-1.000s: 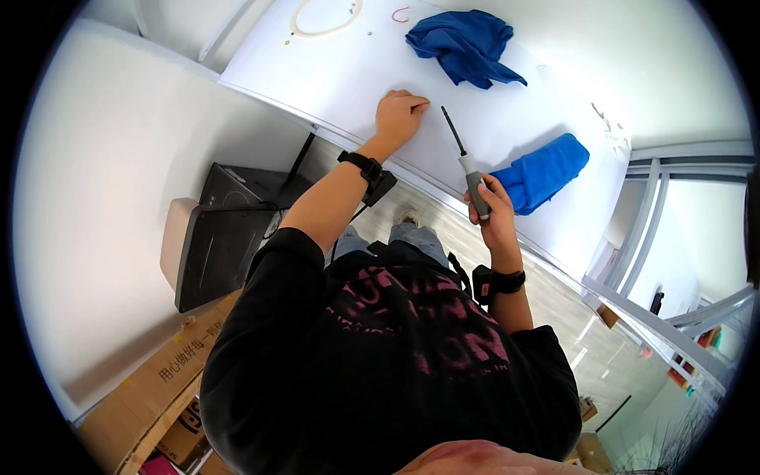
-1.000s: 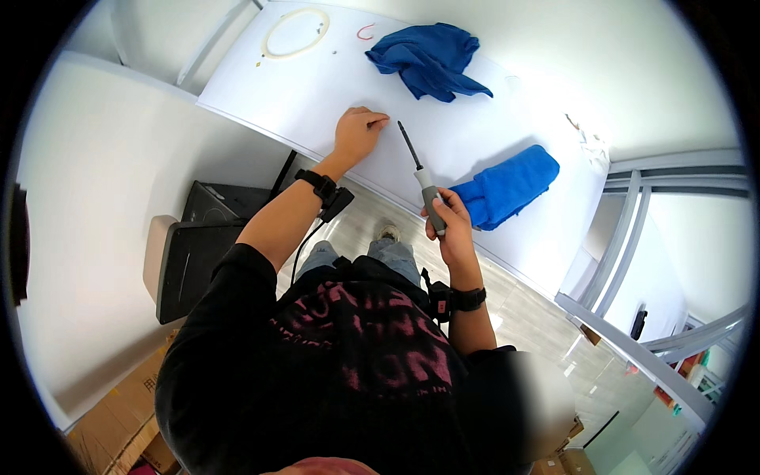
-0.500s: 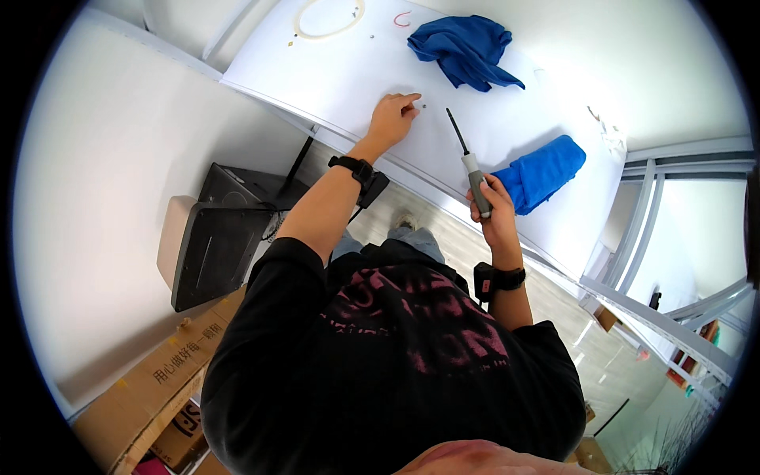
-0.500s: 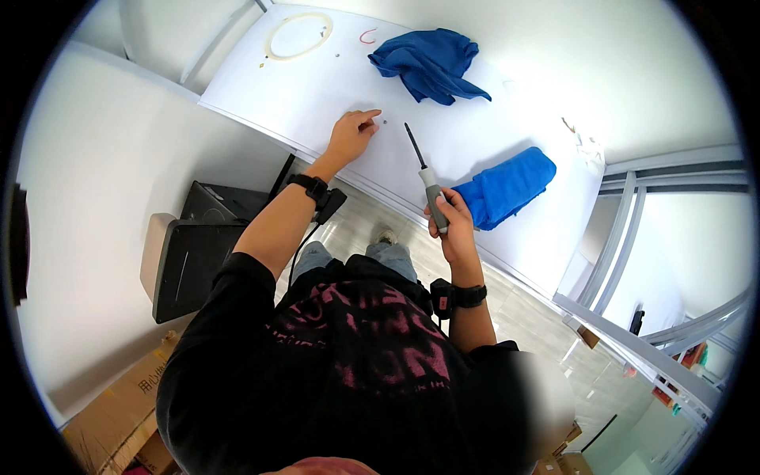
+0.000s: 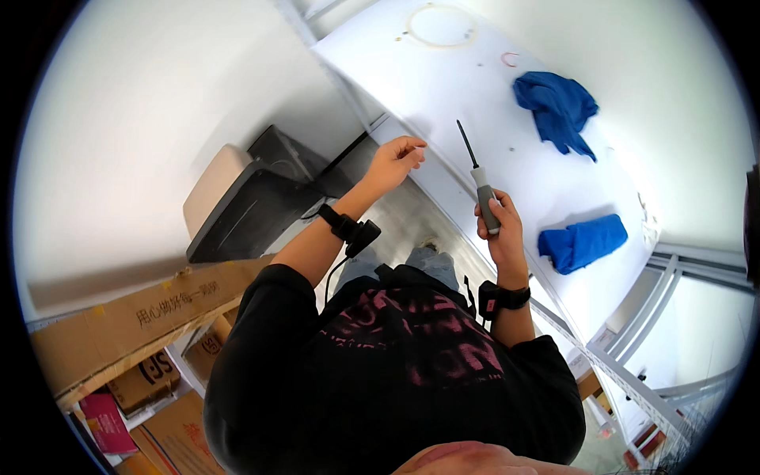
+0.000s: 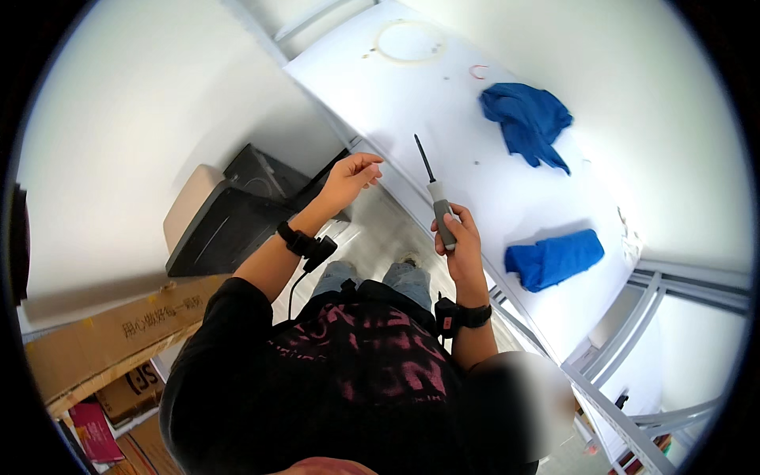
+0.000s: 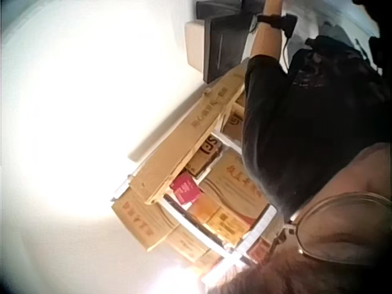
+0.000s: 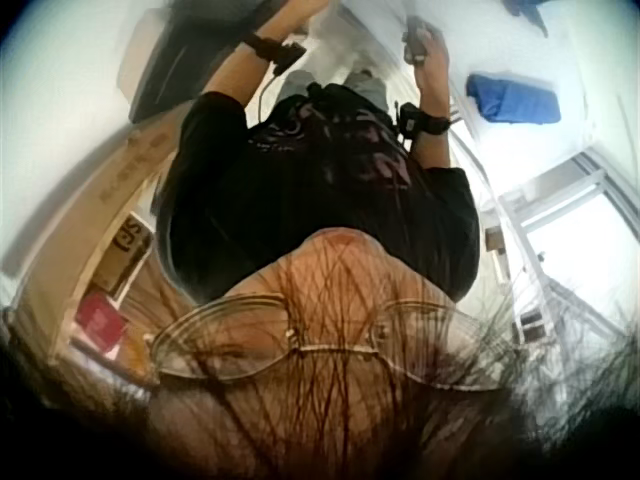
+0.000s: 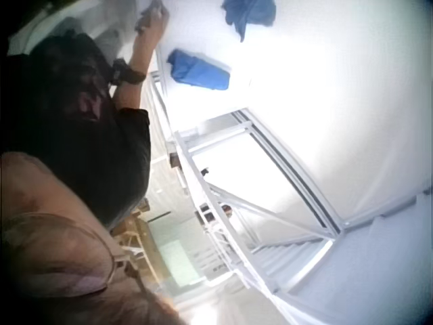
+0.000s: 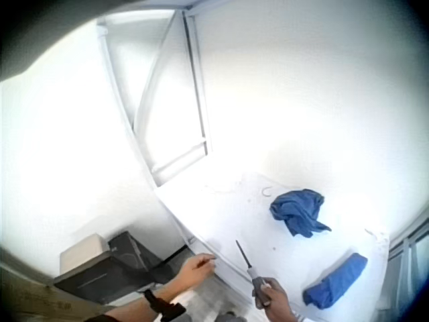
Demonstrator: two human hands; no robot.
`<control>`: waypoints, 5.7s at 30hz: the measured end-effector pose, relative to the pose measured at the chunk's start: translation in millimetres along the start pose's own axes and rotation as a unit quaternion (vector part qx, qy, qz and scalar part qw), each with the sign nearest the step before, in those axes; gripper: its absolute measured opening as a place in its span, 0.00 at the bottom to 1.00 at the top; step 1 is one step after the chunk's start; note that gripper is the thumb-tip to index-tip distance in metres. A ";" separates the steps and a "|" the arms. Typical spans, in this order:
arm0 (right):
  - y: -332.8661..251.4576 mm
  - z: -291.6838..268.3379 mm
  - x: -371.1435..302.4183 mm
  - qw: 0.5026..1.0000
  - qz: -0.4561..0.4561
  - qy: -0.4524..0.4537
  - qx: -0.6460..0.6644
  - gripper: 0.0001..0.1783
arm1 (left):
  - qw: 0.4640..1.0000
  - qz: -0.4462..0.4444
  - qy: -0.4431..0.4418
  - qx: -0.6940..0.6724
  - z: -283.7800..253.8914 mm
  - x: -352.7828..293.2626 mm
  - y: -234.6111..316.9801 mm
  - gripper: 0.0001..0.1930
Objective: The person wipes the interior of a wall-mounted appliance with a blue cloth, then uses a screwdriver to fasten screws into the appliance's back panel. The task involves cleaning and securing the appliance in place.
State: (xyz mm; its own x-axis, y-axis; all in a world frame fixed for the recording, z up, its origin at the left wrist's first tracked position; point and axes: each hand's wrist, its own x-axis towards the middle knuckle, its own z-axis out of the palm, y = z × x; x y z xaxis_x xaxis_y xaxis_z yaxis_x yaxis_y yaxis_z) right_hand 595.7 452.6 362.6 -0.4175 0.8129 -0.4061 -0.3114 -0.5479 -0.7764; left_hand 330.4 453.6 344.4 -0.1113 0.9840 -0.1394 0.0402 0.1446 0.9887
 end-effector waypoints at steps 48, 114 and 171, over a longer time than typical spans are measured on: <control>158.4 269.8 -46.3 0.996 0.051 -0.061 -0.026 0.19 | 0.923 -0.018 0.072 -0.377 -218.3 -150.5 -28.5 0.18; 160.5 260.2 -50.0 0.924 -0.217 0.008 -0.316 0.29 | 0.925 -0.038 0.075 -0.372 -210.5 -149.4 -21.5 0.13; 156.5 260.2 -56.4 0.995 0.054 -0.048 0.068 0.21 | 0.931 -0.036 0.090 -0.352 -208.1 -154.1 -20.4 0.11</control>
State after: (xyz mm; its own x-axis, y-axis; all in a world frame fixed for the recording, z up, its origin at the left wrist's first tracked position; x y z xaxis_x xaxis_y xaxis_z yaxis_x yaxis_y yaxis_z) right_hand 348.4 269.6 389.4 -0.5327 0.7286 -0.4305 -0.3706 -0.6582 -0.6553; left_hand 140.1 277.3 357.4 -0.2555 0.9316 -0.2585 -0.6278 0.0435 0.7772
